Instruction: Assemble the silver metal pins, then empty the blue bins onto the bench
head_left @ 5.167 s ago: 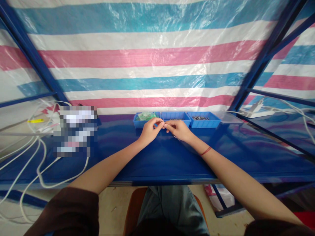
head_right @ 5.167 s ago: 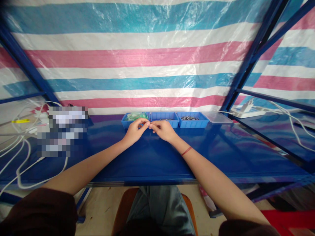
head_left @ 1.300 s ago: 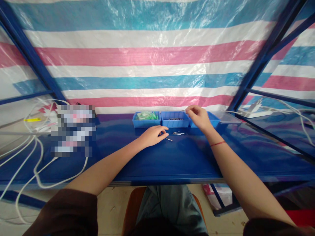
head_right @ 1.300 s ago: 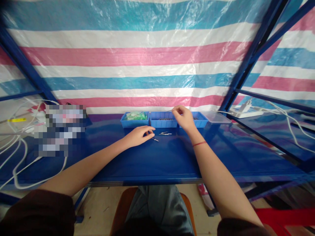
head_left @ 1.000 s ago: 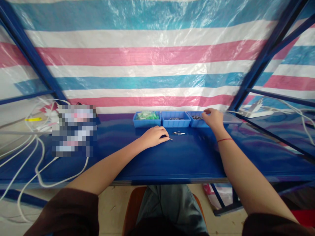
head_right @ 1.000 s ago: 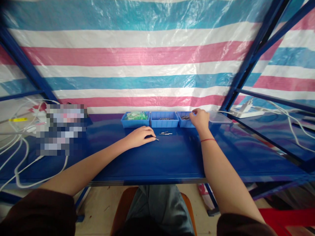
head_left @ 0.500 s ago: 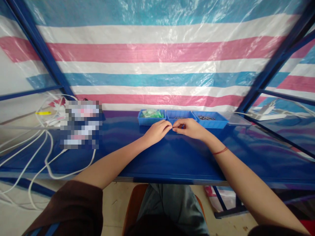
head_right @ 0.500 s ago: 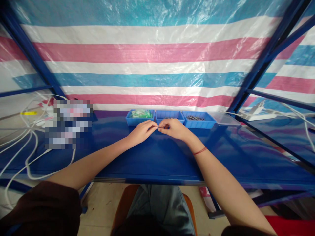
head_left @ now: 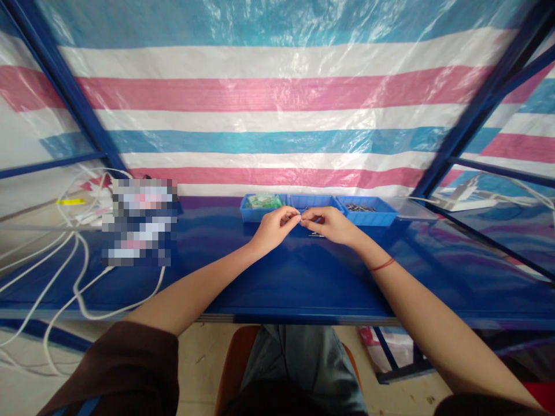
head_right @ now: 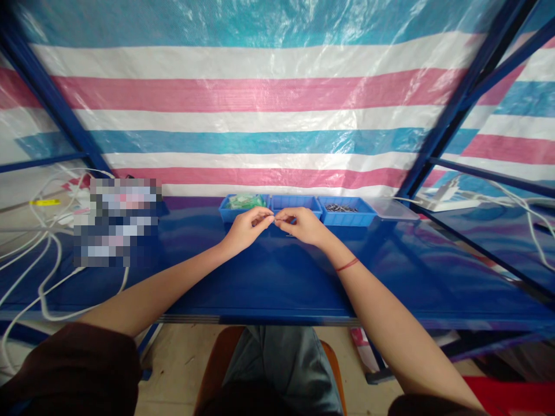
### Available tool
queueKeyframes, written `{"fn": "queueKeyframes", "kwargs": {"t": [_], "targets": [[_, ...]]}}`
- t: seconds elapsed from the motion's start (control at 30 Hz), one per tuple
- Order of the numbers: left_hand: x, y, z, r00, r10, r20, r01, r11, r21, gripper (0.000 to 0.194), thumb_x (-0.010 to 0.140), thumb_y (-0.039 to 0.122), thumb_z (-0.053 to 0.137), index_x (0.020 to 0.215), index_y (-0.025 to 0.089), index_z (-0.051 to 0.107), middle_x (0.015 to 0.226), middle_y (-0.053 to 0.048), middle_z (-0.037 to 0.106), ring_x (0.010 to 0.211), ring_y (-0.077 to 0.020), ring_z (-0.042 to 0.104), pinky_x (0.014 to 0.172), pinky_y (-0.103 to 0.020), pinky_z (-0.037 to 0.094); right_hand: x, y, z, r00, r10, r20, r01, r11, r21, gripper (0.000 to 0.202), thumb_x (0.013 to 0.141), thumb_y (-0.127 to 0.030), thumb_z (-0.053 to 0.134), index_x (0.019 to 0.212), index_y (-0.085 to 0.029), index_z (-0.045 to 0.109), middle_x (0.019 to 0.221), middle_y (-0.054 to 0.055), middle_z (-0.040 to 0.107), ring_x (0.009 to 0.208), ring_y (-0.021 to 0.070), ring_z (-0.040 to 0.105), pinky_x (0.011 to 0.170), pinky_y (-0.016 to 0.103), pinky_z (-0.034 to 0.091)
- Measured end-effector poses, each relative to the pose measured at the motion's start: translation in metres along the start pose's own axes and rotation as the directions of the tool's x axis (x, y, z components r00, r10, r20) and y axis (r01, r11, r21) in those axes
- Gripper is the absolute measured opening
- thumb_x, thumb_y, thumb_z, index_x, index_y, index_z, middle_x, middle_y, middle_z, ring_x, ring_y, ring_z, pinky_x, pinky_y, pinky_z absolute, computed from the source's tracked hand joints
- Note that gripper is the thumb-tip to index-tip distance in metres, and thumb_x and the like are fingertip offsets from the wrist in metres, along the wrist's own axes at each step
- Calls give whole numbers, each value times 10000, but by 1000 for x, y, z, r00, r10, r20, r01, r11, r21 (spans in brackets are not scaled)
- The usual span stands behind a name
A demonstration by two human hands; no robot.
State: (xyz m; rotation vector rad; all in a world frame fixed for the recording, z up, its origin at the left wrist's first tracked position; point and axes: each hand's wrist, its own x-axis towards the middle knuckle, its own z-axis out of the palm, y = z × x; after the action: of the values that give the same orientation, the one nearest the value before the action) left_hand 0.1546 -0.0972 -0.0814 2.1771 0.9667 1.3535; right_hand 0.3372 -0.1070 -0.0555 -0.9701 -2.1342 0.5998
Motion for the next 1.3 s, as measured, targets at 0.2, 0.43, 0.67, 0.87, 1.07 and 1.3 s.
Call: {"fn": "queueKeyframes", "kwargs": {"t": [0.2, 0.43, 0.67, 0.87, 1.07, 1.3], "targets": [[0, 3, -1, 1000, 19, 1, -19, 1000, -5, 109, 839, 265, 565, 881, 178, 615, 798, -15, 684, 732, -127, 643, 675, -237, 503, 0, 1, 0, 1000, -1, 22, 0, 1000, 25, 244, 797, -361, 568, 839, -151, 686, 736, 37, 670, 632, 138, 572, 580, 258, 439], [0, 5, -2, 999, 34, 10, -34, 999, -4, 117, 853, 257, 543, 893, 180, 621, 812, -16, 683, 735, -124, 638, 669, -230, 500, 1, 1, 0, 1000, -5, 25, 5, 1000, 11, 253, 802, -354, 554, 832, -144, 691, 746, 36, 677, 630, 134, 566, 585, 264, 438], [1, 1, -1, 998, 58, -19, -58, 998, 8, 125, 851, 256, 540, 909, 181, 621, 881, -29, 679, 726, -115, 627, 634, -217, 497, 2, 2, 2, 997, -7, -83, 7, 1000, 0, 203, 779, -329, 565, 805, -153, 662, 778, 48, 675, 675, 149, 589, 599, 271, 463], [3, -2, -1, 998, 28, -55, -27, 1000, 12, 114, 849, 247, 535, 896, 180, 613, 913, -35, 654, 712, -106, 607, 590, -201, 489, 1, -3, 1, 968, -9, -252, -3, 999, -47, 236, 793, -378, 563, 840, -163, 649, 767, 55, 659, 678, 161, 591, 588, 280, 470], [2, -7, 1, 1000, -7, 6, 7, 999, 33, 145, 856, 247, 533, 956, 178, 612, 928, -40, 659, 757, -120, 613, 677, -243, 507, -1, -9, -10, 961, -129, -245, 68, 968, -241, 233, 835, -340, 511, 795, -173, 669, 811, 69, 687, 698, 179, 603, 624, 299, 456], [-5, -6, 1, 930, 182, 319, -257, 943, 210, 192, 888, 261, 499, 981, 202, 657, 963, -49, 665, 896, -167, 605, 864, -336, 466, -13, 41, -67, 757, 4, -654, -346, 850, -396, 279, 812, -325, 485, 861, -158, 703, 824, 103, 705, 750, 238, 630, 708, 346, 449]]}}
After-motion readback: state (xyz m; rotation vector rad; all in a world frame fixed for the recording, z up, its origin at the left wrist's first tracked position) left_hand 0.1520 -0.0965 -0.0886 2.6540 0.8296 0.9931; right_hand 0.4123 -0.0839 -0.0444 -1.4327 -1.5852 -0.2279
